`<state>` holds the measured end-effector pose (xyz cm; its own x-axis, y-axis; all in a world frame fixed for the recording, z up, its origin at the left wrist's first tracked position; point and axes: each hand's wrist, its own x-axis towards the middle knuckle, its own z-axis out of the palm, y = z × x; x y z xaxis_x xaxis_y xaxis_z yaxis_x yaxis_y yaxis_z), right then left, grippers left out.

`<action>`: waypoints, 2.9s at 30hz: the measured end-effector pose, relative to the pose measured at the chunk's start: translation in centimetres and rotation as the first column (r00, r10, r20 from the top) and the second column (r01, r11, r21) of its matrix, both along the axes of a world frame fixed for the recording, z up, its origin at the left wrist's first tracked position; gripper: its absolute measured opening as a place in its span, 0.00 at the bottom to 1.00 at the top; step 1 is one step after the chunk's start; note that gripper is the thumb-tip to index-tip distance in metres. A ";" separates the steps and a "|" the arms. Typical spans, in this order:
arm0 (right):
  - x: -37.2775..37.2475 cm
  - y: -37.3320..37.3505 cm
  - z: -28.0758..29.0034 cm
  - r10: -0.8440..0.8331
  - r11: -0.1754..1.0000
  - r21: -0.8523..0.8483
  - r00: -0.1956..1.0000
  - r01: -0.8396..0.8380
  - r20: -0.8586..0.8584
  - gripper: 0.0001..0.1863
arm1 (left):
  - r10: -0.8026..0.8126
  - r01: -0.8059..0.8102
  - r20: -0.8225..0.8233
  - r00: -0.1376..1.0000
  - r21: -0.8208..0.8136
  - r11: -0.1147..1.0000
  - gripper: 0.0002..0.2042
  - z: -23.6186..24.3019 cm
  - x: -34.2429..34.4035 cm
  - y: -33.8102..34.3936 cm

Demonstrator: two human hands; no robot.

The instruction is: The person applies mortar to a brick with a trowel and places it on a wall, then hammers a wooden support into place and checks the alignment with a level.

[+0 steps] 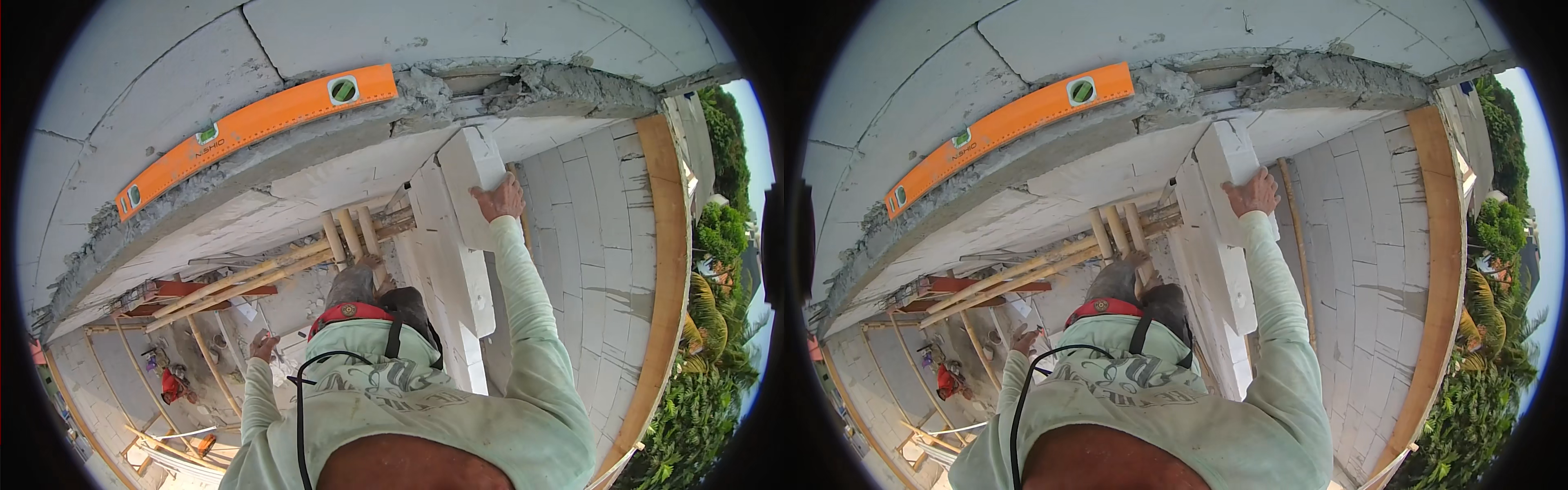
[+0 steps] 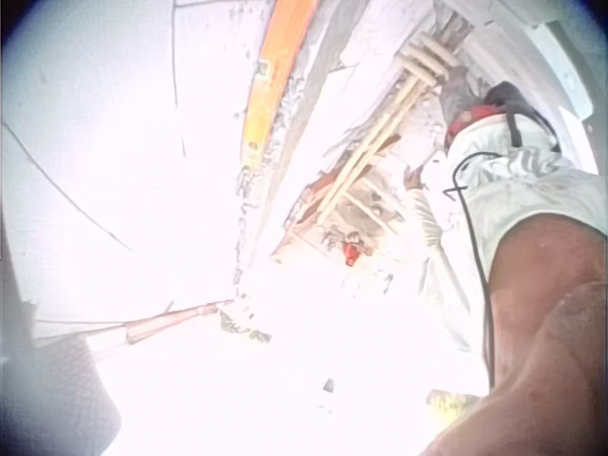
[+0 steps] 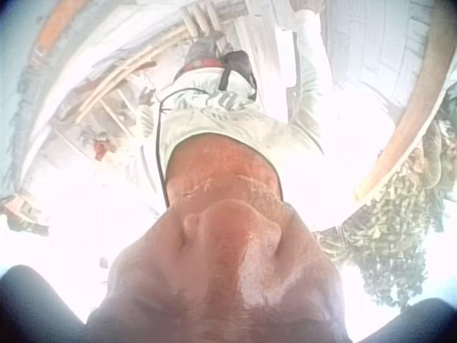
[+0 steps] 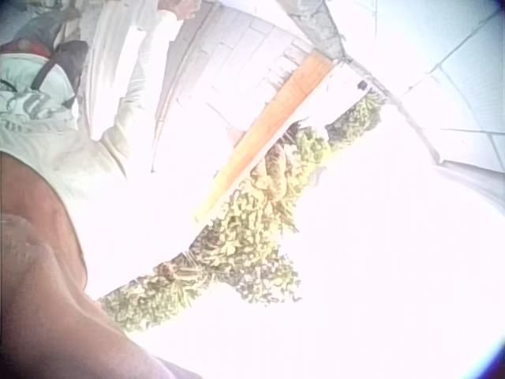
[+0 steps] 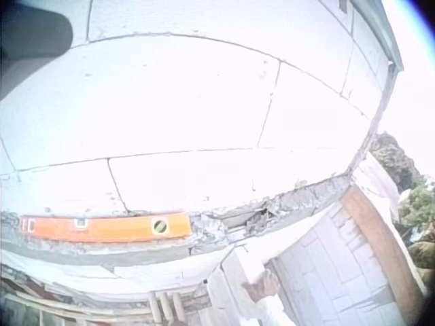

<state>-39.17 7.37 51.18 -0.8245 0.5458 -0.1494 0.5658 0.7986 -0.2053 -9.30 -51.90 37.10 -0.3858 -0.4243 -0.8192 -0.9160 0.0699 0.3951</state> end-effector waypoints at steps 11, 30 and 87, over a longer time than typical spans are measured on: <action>-0.1 -0.2 -0.9 0.010 1.000 0.017 1.000 -0.010 0.019 0.46 | 0.013 -0.017 -0.110 0.994 -0.035 0.999 0.35 2.1 -1.5 1.7; 0.0 0.0 -2.2 0.034 0.999 0.012 0.999 -0.034 -0.005 0.51 | -0.062 0.062 -0.004 0.998 0.021 0.998 0.40 1.2 -2.7 1.4; -0.7 -1.4 0.3 0.066 0.996 -0.062 0.991 -0.059 0.113 0.59 | -0.462 0.448 -0.178 0.869 -0.115 0.887 0.40 -4.5 -10.7 -0.5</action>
